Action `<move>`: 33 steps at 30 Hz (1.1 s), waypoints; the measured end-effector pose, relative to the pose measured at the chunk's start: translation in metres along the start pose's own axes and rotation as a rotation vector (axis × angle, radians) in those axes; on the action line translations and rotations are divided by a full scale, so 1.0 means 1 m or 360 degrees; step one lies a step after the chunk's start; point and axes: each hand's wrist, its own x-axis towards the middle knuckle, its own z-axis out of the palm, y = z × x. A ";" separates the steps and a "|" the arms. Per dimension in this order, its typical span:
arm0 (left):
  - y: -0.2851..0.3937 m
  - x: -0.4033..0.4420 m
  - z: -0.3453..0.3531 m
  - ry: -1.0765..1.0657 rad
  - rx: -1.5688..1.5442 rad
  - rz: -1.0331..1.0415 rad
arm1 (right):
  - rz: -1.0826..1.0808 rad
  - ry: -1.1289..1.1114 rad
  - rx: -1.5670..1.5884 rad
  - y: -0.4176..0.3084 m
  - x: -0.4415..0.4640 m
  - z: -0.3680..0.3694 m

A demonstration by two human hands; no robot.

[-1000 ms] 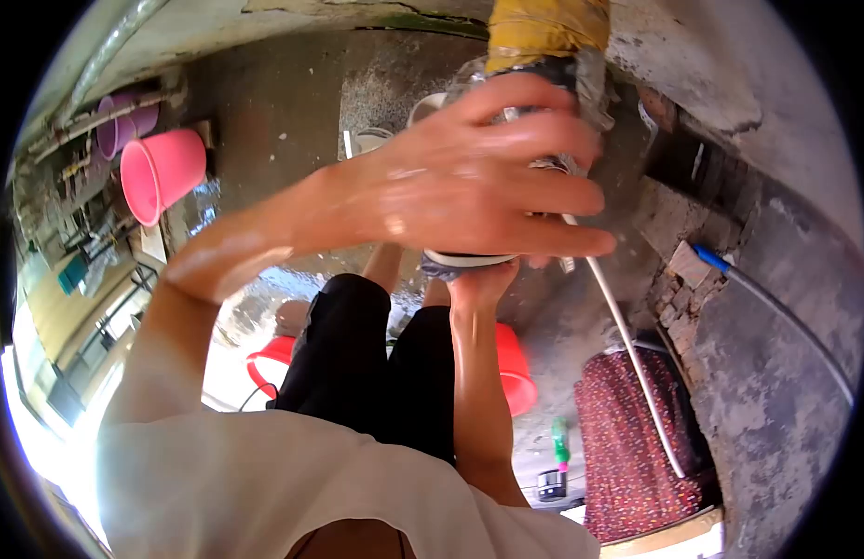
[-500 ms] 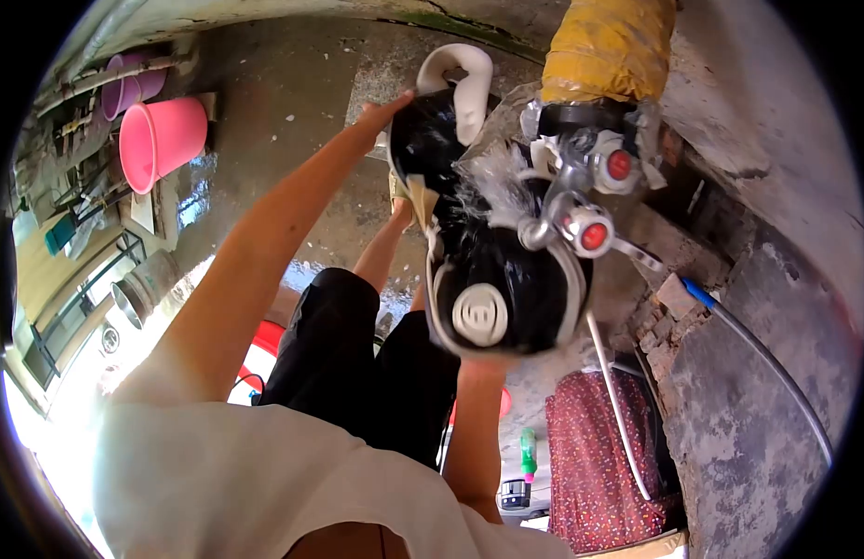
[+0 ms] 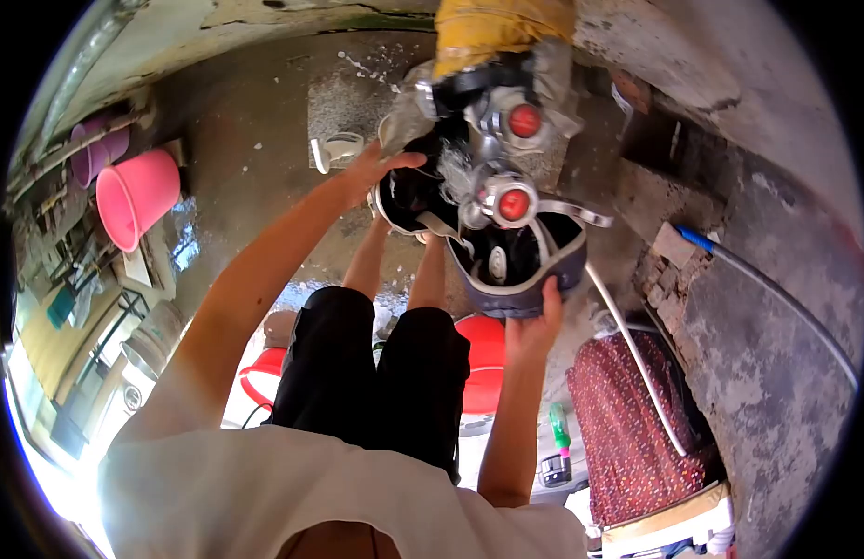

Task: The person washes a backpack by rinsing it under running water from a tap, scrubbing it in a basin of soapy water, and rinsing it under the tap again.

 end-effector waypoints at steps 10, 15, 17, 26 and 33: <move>0.012 -0.025 0.042 0.0341 -0.1241 -0.0208 | -0.0053 0.0218 -0.0535 -0.002 0.060 -0.025; 0.062 -0.096 0.049 0.0476 -0.1260 0.0034 | -0.0615 -0.0211 -0.1178 0.047 0.116 0.012; 0.072 -0.112 0.048 0.0410 -0.1339 0.0018 | -0.0923 -0.0128 -0.1586 0.071 0.133 0.020; 0.090 -0.152 -0.004 0.0498 -0.1260 0.0372 | 0.0380 -0.0208 0.0109 0.041 0.068 0.074; 0.047 -0.122 -0.067 0.0833 -0.0168 0.0383 | 0.0872 -0.0986 0.1164 0.060 0.018 0.070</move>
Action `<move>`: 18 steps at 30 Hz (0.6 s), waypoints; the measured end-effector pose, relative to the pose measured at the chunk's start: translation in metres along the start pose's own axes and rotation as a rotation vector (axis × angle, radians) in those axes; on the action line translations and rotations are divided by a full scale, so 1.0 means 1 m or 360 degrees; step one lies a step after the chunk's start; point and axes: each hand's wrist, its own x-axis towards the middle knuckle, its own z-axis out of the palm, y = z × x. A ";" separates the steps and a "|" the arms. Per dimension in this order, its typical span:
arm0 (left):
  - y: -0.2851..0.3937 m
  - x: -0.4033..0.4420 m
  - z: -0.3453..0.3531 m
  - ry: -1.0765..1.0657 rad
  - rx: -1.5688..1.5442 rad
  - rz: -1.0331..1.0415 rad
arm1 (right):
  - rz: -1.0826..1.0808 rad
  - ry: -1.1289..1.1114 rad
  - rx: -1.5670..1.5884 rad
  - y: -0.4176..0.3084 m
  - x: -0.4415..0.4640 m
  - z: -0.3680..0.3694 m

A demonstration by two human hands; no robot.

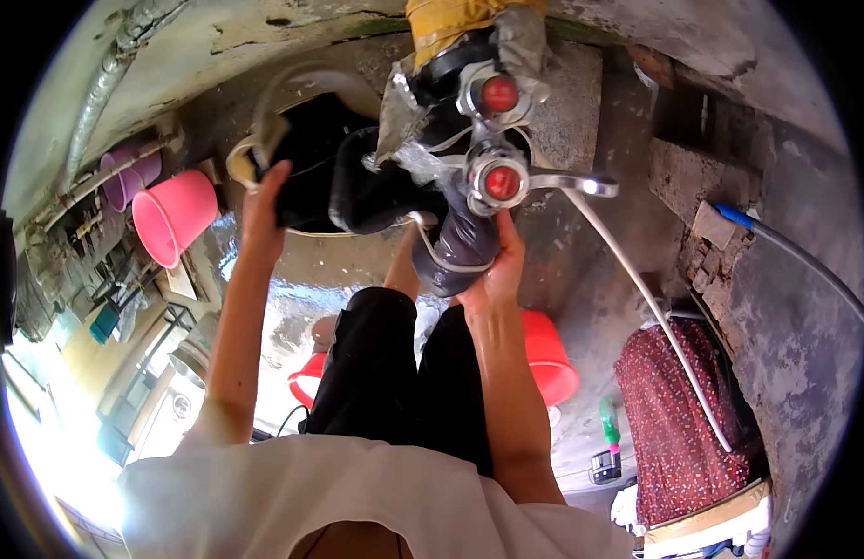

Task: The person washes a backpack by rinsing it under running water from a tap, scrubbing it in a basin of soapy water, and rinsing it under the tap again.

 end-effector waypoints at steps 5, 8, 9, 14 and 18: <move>-0.051 0.013 0.027 -0.0218 0.0719 -0.0044 | -0.0182 0.0305 -0.0297 0.018 -0.009 0.020; -0.085 0.025 0.036 -0.0343 0.0866 0.0109 | -0.0209 0.0354 -0.0307 0.021 -0.031 0.017; -0.114 0.036 0.034 -0.0381 0.0946 0.0148 | -0.0233 0.0323 -0.0231 0.023 -0.038 0.006; -0.142 0.035 0.067 -0.0265 0.1940 -0.0291 | -0.0023 0.0022 0.0112 0.028 -0.036 0.009; -0.134 0.053 0.033 -0.0382 0.0815 -0.0517 | -0.0632 0.0826 -0.0535 -0.012 -0.030 0.033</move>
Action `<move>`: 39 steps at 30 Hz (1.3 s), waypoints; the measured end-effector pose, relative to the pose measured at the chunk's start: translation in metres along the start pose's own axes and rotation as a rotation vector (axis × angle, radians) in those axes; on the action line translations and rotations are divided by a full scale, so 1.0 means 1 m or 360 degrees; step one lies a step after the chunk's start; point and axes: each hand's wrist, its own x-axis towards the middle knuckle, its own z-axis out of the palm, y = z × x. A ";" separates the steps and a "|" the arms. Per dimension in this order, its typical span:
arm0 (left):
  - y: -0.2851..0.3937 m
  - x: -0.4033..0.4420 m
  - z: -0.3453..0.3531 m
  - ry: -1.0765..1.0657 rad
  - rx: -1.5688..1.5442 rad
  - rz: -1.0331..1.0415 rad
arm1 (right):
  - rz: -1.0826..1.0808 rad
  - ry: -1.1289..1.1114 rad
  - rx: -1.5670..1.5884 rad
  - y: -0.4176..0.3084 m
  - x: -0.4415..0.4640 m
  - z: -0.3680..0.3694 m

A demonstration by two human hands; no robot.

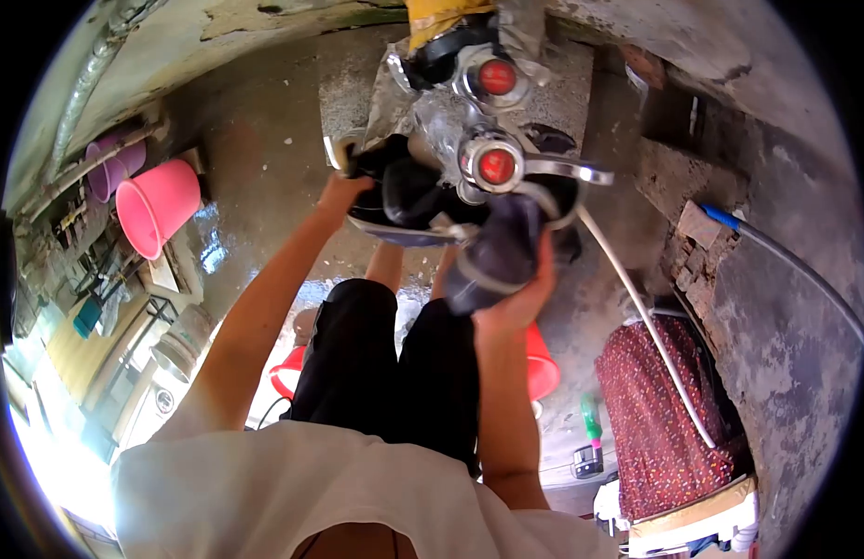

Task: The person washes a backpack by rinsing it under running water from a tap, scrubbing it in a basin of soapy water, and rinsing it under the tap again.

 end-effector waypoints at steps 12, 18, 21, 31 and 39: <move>0.090 -0.104 -0.053 0.0088 -0.1543 0.0202 | -0.0198 0.0011 -0.0706 0.002 0.067 -0.024; 0.086 -0.135 -0.077 0.0011 -0.1528 0.0384 | -0.0402 -0.0187 -0.0921 -0.003 0.067 -0.008; 0.085 -0.152 -0.062 -0.0083 -0.1687 0.0404 | -0.0561 -0.0122 -0.1277 -0.008 0.063 -0.002; 0.107 -0.172 0.013 -0.0286 -0.1141 0.0610 | -0.0352 -0.0712 -0.1790 0.053 0.023 -0.003; 0.114 -0.172 0.033 -0.0175 -0.0880 0.0546 | -0.0197 -0.0327 -0.1825 0.055 0.031 -0.010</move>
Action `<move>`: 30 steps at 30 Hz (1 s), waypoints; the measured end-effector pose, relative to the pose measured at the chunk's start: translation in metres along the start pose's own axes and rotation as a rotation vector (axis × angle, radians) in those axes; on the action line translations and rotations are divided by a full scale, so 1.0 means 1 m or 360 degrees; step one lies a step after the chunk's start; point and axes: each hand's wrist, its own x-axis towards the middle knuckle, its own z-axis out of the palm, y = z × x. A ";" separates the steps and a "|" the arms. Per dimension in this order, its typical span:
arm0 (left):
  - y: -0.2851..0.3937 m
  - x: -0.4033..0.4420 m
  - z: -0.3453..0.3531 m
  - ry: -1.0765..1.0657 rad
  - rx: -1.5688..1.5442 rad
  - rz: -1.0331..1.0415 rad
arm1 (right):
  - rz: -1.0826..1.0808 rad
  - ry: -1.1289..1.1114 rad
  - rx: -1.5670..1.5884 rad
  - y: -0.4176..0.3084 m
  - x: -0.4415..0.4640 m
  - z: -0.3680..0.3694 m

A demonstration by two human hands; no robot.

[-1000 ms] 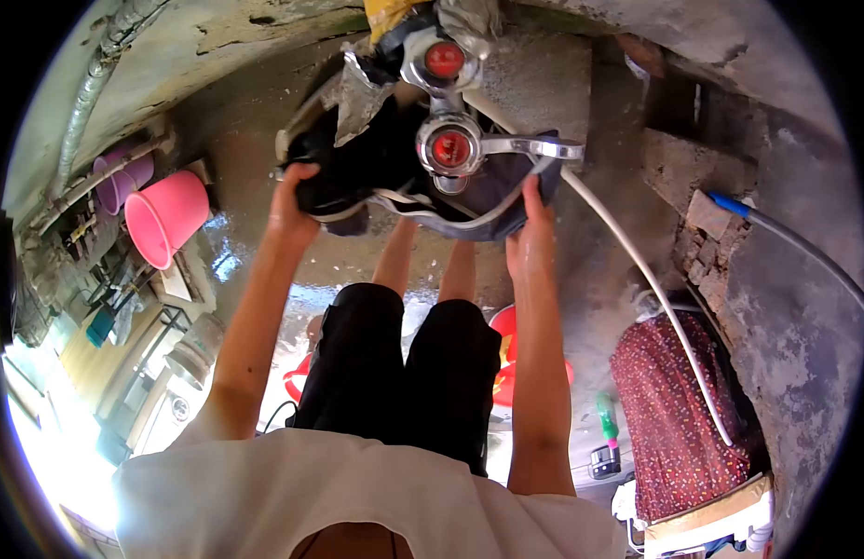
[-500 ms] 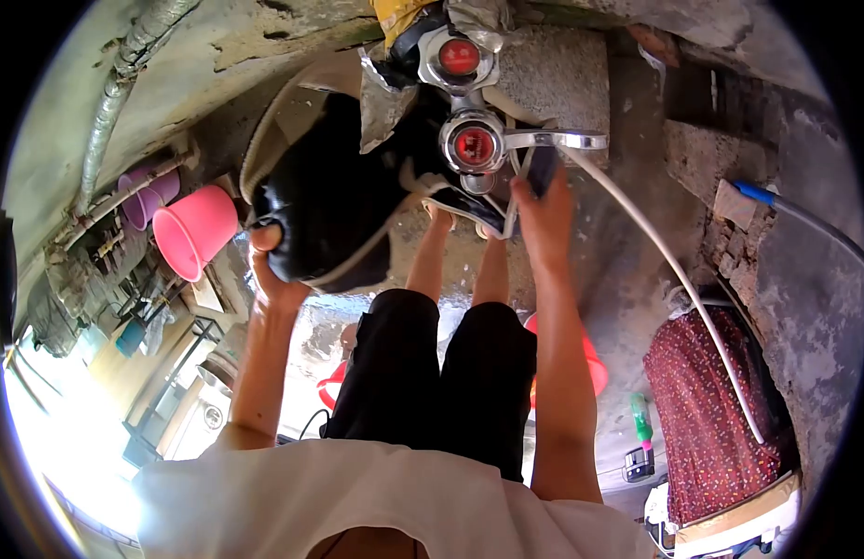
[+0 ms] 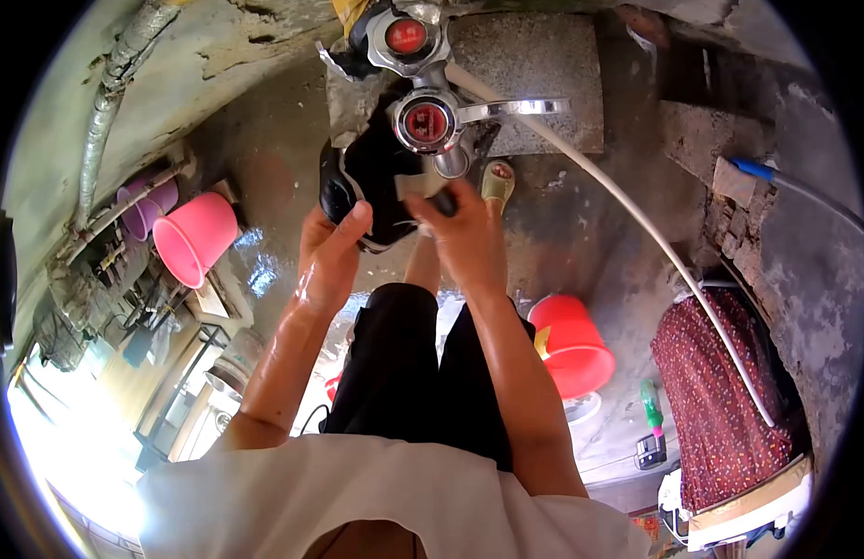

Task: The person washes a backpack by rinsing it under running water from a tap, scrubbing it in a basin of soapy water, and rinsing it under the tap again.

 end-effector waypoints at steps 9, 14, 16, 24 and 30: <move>-0.007 0.042 -0.045 0.0160 -0.0584 0.0009 | -0.0121 0.0298 0.1460 0.025 -0.001 -0.056; -0.035 0.112 -0.001 0.0100 0.0042 -0.0002 | -0.0107 0.0289 0.1543 0.012 -0.009 -0.041; -0.042 0.121 0.027 0.0308 0.0465 -0.0131 | -0.0178 0.0144 0.1520 0.011 -0.019 -0.038; -0.077 0.129 0.008 -0.0168 0.1506 0.0833 | -0.0036 0.0088 0.1797 0.002 -0.055 -0.068; -0.053 0.118 -0.004 -0.0733 0.1655 0.0590 | 0.0001 0.0299 0.1666 0.005 -0.073 -0.090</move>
